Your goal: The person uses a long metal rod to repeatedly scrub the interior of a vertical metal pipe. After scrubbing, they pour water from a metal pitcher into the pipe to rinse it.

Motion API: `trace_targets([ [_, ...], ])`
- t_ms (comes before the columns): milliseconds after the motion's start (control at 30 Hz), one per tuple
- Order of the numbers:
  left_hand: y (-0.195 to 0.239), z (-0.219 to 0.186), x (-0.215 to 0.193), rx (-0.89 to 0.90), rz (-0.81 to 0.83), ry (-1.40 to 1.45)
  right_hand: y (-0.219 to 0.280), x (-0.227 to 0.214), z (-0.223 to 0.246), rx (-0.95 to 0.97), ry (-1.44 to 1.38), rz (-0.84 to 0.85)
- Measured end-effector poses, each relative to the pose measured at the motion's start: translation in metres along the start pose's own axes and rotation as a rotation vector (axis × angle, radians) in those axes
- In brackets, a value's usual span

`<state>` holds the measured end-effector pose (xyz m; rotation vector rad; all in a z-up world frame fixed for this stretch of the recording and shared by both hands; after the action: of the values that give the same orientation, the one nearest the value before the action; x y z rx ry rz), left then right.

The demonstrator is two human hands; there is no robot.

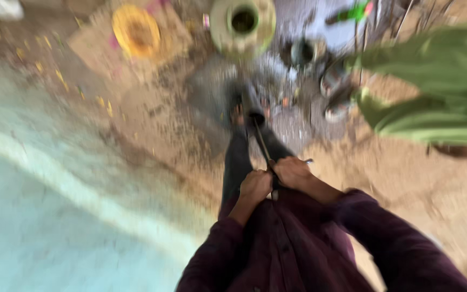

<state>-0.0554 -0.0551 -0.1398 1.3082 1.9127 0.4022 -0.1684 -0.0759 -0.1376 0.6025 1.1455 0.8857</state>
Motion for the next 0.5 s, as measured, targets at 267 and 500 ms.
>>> trace_targets([
  [267,0.016,0.029,0.039,0.061,-0.124,0.051,0.001,0.103,-0.037,0.004,-0.024,0.131],
  [500,0.074,-0.033,0.002,0.172,-0.151,-0.058,0.078,0.019,0.009,-0.017,0.000,0.126],
])
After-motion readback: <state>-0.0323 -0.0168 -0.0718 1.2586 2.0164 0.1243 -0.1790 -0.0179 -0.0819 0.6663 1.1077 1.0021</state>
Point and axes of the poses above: each hand's wrist, its own y-axis away from the middle knuckle, its own x-axis out of the palm, z = x × y, the point moved 5 cm from there along -y, towards the middle knuckle, and after that the axes turned 9 degrees about x, right-handed, at the moved point
